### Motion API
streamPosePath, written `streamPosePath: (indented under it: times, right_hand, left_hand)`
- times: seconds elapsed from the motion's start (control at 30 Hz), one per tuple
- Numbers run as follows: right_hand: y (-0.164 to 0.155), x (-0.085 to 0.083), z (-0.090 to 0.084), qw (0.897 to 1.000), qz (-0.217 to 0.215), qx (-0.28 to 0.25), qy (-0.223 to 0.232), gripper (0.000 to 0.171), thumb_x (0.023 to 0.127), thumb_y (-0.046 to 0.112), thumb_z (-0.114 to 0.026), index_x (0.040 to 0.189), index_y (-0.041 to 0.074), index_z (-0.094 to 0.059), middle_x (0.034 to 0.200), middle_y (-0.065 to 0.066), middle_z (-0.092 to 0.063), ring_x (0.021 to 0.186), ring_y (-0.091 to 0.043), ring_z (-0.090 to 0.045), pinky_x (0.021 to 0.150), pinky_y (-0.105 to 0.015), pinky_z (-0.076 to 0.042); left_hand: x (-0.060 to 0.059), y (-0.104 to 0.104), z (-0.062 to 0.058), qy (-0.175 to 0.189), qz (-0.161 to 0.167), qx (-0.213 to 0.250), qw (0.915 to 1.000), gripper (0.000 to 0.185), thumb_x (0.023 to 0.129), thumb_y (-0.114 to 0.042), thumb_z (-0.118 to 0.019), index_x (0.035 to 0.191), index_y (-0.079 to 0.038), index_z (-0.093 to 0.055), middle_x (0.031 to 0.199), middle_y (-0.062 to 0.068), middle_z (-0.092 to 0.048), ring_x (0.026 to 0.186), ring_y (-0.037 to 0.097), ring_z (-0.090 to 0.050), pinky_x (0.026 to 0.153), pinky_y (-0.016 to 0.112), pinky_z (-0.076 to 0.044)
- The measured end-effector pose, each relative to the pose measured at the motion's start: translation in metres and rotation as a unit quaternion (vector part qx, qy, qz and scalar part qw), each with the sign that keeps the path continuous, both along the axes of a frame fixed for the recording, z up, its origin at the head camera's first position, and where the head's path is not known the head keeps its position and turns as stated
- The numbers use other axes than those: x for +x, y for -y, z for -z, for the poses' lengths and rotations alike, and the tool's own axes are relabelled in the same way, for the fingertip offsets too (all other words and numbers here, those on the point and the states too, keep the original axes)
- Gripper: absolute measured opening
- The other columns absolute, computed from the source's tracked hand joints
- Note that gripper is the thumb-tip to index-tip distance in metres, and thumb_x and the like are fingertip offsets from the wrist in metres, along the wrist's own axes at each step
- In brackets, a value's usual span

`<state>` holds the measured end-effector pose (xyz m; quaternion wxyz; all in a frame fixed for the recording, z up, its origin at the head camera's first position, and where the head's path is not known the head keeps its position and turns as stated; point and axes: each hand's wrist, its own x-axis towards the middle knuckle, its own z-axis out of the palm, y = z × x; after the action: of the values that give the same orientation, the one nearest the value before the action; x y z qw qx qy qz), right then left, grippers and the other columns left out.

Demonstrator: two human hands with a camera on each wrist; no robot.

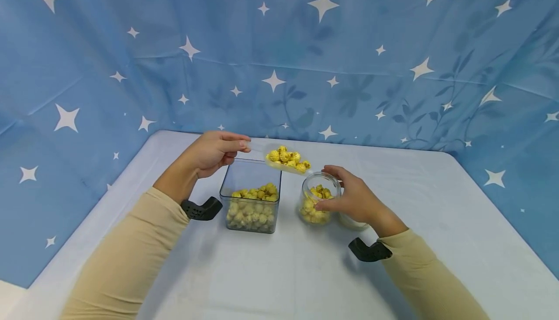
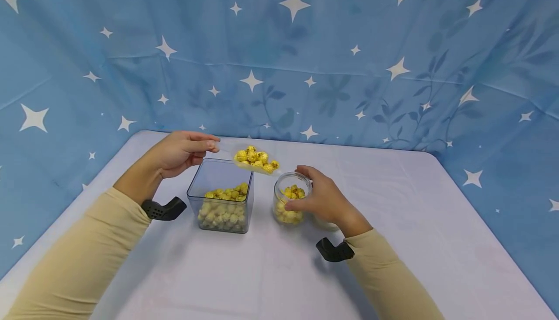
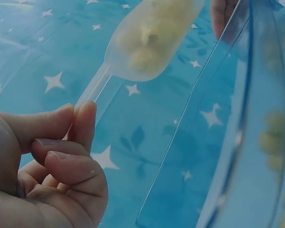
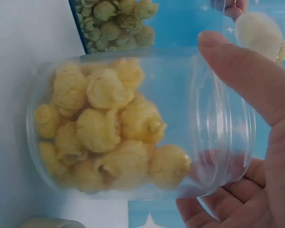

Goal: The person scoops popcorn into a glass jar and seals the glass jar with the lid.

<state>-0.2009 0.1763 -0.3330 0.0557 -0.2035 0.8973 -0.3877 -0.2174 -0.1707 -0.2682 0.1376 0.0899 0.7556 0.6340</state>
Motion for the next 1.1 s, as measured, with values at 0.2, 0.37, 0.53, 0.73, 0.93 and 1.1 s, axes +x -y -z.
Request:
streamPosePath:
  times: [0.2, 0.37, 0.53, 0.73, 0.93, 1.1]
  right_hand:
    - [-0.003, -0.002, 0.007, 1.000, 0.003, -0.016, 0.000, 0.096, 0.075, 0.037, -0.090, 0.151, 0.005, -0.039, 0.148, -0.014, -0.047, 0.128, -0.043, -0.046, 0.099, -0.054, -0.044]
    - [-0.003, -0.003, 0.008, 1.000, 0.001, -0.017, 0.006, 0.097, 0.075, 0.037, -0.090, 0.151, 0.006, -0.038, 0.148, -0.015, -0.047, 0.130, -0.044, -0.047, 0.100, -0.054, -0.045]
    - [-0.004, -0.002, 0.007, 1.000, 0.005, -0.014, 0.009, 0.098, 0.074, 0.038, -0.090, 0.151, 0.006, -0.038, 0.149, -0.014, -0.047, 0.131, -0.045, -0.046, 0.102, -0.056, -0.043]
    - [-0.004, -0.002, 0.006, 1.000, 0.005, -0.015, 0.013, 0.097, 0.075, 0.037, -0.090, 0.151, 0.005, -0.038, 0.149, -0.014, -0.046, 0.132, -0.043, -0.046, 0.102, -0.055, -0.043]
    - [-0.003, -0.002, 0.005, 1.000, 0.006, -0.013, 0.014, 0.096, 0.076, 0.034, -0.090, 0.151, 0.005, -0.038, 0.148, -0.014, -0.047, 0.131, -0.043, -0.046, 0.102, -0.055, -0.042]
    - [-0.003, -0.001, 0.005, 1.000, 0.003, -0.017, 0.011, 0.095, 0.076, 0.032, -0.089, 0.151, 0.005, -0.038, 0.148, -0.014, -0.048, 0.130, -0.041, -0.047, 0.102, -0.054, -0.042]
  left_hand:
    - [0.002, -0.015, -0.002, 0.006, -0.002, 0.002, 1.0000, 0.040, 0.108, -0.011, -0.047, 0.145, 0.004, -0.048, 0.120, 0.013, -0.058, 0.064, 0.011, -0.033, 0.064, 0.024, -0.034]
    - [0.002, -0.025, -0.004, 0.007, -0.007, -0.015, 0.9998, 0.038, 0.107, -0.013, -0.050, 0.142, 0.003, -0.052, 0.124, 0.015, -0.060, 0.065, 0.012, -0.034, 0.064, 0.025, -0.035]
    - [0.002, -0.033, -0.007, -0.001, -0.009, -0.037, 0.9993, 0.037, 0.106, -0.015, -0.053, 0.139, 0.001, -0.056, 0.127, 0.018, -0.063, 0.069, 0.013, -0.038, 0.067, 0.025, -0.038]
    - [0.001, -0.039, -0.008, -0.017, -0.009, -0.064, 0.9977, 0.036, 0.105, -0.018, -0.056, 0.136, -0.002, -0.060, 0.122, 0.016, -0.066, 0.067, 0.015, -0.037, 0.068, 0.028, -0.038]
    - [0.002, -0.044, -0.013, -0.038, -0.012, -0.085, 0.9956, 0.032, 0.103, -0.021, -0.060, 0.130, -0.006, -0.065, 0.115, 0.010, -0.069, 0.067, 0.016, -0.038, 0.070, 0.031, -0.039]
    - [0.003, -0.047, -0.016, -0.044, -0.011, -0.090, 0.9949, 0.031, 0.102, -0.021, -0.061, 0.129, -0.006, -0.067, 0.116, 0.012, -0.069, 0.068, 0.016, -0.038, 0.072, 0.033, -0.039]
